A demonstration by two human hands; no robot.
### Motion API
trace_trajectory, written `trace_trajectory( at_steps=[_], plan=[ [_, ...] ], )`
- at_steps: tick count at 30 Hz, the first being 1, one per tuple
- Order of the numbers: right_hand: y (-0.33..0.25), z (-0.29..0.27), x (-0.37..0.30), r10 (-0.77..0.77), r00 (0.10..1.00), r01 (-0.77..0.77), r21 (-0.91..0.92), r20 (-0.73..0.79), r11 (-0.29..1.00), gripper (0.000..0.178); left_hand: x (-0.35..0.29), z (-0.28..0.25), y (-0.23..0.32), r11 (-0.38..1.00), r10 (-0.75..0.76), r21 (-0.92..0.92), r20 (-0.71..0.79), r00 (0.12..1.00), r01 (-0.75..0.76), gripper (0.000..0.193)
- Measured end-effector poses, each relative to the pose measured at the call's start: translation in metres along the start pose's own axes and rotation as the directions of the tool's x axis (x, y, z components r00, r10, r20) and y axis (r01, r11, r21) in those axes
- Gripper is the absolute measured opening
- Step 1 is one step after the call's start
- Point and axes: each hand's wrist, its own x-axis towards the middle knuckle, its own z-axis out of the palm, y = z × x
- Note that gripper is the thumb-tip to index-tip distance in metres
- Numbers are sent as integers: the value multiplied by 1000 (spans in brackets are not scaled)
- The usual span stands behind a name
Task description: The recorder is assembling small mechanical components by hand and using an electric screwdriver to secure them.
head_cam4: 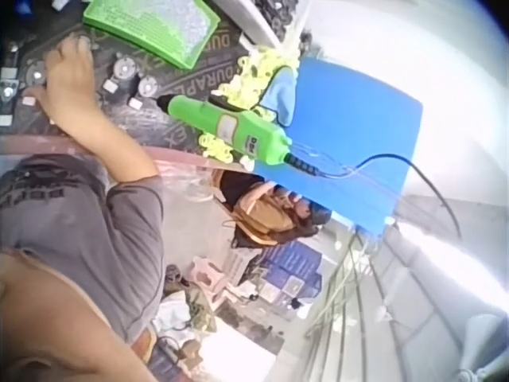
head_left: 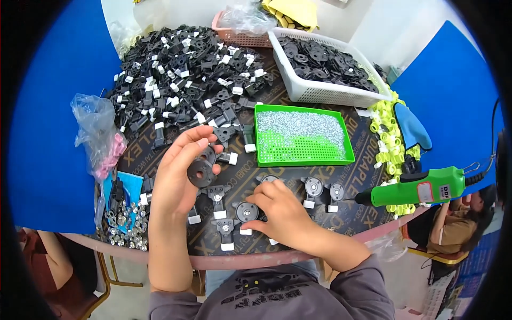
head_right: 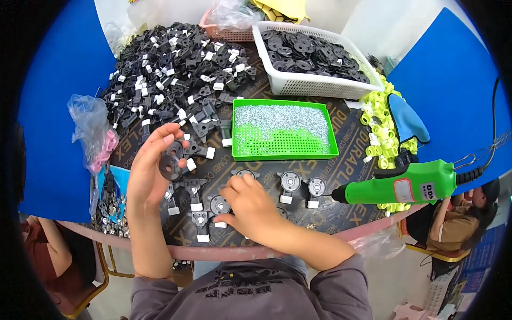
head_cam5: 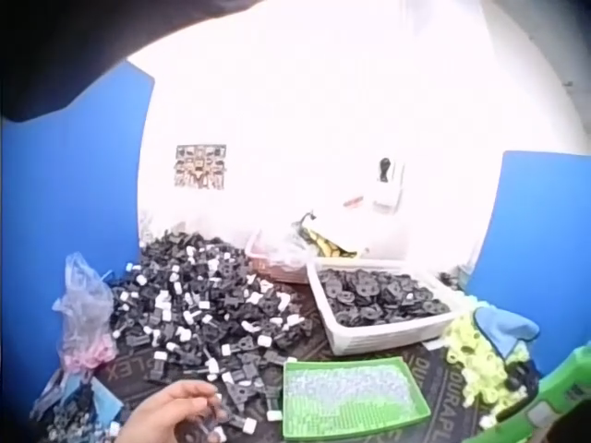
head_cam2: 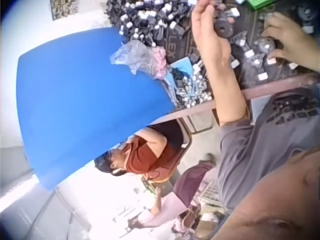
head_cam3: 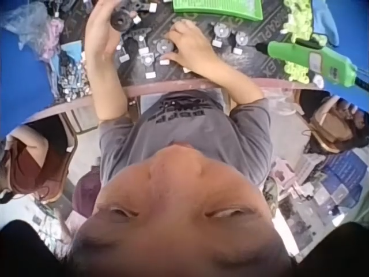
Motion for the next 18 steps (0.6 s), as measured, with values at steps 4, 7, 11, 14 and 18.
trace_trajectory(
  at_steps=[4, 7, 11, 14, 18],
  plan=[
    [2, -3, 1, -12, 1000, 12, 11, 9, 1000, 53, 0, 4, -3, 997, -32, -75, 6, 999, 33, 29],
    [5, -4, 4, -35, 999, 35, 8, 1, 999, 54, 8, 0, -7, 959, -64, -277, 16, 998, 66, 48],
    [3, -16, 6, -4, 999, 4, -2, 33, 1000, 62, 20, -10, -12, 928, -47, -368, 44, 998, 60, 57],
    [5, -26, 6, -4, 999, 2, 47, 36, 999, 59, 16, -4, -4, 947, -30, -321, -20, 999, 22, 59],
    [7, -19, 4, -24, 996, 18, 76, 82, 997, 49, 10, 5, -2, 968, 5, -250, -73, 997, -23, 56]
  ],
)
